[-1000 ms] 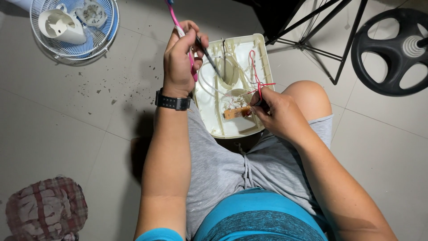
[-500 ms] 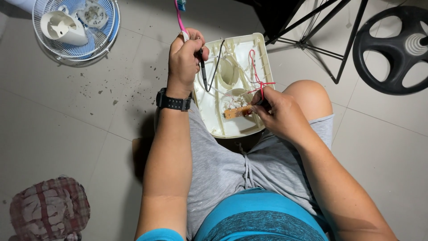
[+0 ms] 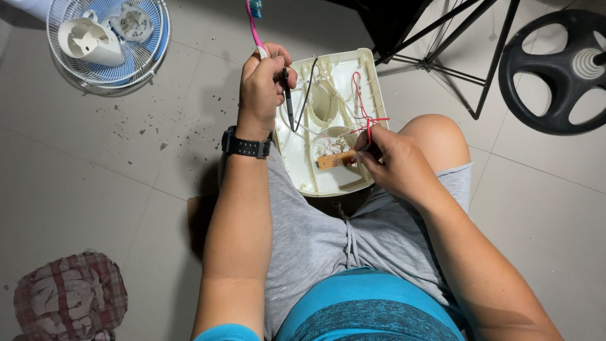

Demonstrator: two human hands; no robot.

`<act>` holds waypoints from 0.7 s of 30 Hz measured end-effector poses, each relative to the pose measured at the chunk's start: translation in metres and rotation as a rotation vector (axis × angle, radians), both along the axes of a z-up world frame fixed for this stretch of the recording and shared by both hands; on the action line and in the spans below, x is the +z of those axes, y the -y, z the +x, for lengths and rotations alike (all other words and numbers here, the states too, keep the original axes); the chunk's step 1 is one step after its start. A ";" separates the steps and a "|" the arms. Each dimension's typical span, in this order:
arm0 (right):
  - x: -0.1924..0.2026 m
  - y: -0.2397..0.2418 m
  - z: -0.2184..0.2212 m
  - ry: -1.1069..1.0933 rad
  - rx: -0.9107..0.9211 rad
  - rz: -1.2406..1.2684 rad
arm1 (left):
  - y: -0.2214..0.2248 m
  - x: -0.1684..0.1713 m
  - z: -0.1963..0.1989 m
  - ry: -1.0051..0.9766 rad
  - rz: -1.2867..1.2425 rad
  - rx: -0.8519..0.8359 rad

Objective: Repairing and cleaning the internal components of an electric fan base, including testing with a multimeter and reassembling the housing.

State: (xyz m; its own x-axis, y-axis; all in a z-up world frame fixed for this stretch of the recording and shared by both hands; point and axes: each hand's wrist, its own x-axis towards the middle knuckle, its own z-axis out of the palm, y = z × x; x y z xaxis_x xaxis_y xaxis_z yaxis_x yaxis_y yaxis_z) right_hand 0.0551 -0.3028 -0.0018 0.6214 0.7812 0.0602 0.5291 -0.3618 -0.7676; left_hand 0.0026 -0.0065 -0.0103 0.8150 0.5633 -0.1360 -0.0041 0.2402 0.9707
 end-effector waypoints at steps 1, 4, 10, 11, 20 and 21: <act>-0.001 0.000 0.000 0.000 0.000 0.000 | 0.000 0.000 0.000 0.000 0.000 0.000; 0.000 -0.002 0.002 -0.009 0.006 -0.006 | 0.000 0.001 0.001 -0.008 -0.022 0.001; 0.002 -0.003 0.000 -0.018 0.003 -0.033 | 0.000 0.000 0.002 0.002 -0.026 0.004; 0.003 -0.003 -0.001 -0.006 -0.003 -0.029 | 0.000 0.001 0.002 0.059 -0.088 -0.012; 0.007 -0.024 0.019 -0.041 -0.112 0.062 | 0.003 -0.013 0.009 0.292 -0.322 -0.070; 0.006 -0.028 0.022 0.085 -0.053 -0.021 | 0.005 -0.016 0.011 0.291 -0.323 -0.066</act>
State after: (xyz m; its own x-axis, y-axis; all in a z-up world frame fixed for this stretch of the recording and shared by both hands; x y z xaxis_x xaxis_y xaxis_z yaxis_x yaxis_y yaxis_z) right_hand 0.0775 -0.2749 0.0042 0.6551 0.7490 0.0986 0.5718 -0.4062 -0.7128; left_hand 0.0134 -0.0111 -0.0260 0.8782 0.4750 -0.0559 -0.2407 0.5401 0.8064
